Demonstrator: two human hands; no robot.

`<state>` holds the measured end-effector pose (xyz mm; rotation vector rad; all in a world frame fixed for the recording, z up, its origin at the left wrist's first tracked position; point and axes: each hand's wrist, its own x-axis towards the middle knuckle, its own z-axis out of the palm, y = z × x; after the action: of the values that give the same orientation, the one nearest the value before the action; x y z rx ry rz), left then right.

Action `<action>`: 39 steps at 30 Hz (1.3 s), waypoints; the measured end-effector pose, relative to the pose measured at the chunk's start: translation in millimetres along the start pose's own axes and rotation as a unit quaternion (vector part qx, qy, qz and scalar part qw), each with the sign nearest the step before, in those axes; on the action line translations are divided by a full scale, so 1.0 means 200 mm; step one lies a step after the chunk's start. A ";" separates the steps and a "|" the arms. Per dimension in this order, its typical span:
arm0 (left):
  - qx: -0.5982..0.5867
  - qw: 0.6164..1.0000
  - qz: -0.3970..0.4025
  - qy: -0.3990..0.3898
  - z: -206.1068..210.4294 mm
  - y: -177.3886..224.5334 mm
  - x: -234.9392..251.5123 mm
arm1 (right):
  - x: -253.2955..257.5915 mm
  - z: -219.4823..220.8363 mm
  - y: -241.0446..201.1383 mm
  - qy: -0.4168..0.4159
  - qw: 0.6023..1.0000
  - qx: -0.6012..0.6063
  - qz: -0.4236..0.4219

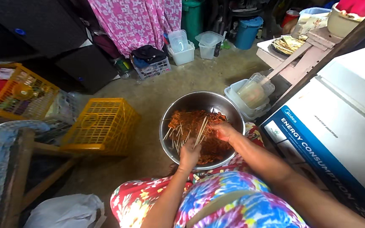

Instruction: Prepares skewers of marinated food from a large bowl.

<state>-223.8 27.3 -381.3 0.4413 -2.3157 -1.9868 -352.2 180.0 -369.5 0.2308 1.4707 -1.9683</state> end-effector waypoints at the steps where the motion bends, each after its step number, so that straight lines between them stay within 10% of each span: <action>1: 0.001 1.000 0.000 -0.001 0.00 0.00 0.00 | -0.01 0.01 0.00 -0.005 1.000 -0.004 0.002; 11: -0.047 0.991 0.020 0.123 0.01 -0.02 0.00 | 0.04 -0.05 0.03 -0.011 0.962 -0.258 -0.089; 17: -0.025 0.999 0.016 0.031 0.00 -0.02 0.00 | 0.06 -0.04 0.00 0.043 0.991 0.074 -0.099; 39: -0.017 1.000 0.006 0.001 0.00 -0.01 0.00 | 0.04 -0.03 0.00 0.016 0.997 0.004 -0.077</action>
<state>-223.2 27.9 -382.4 0.4255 -2.2746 -2.0154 -359.0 181.7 -376.2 0.1582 1.5410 -2.1015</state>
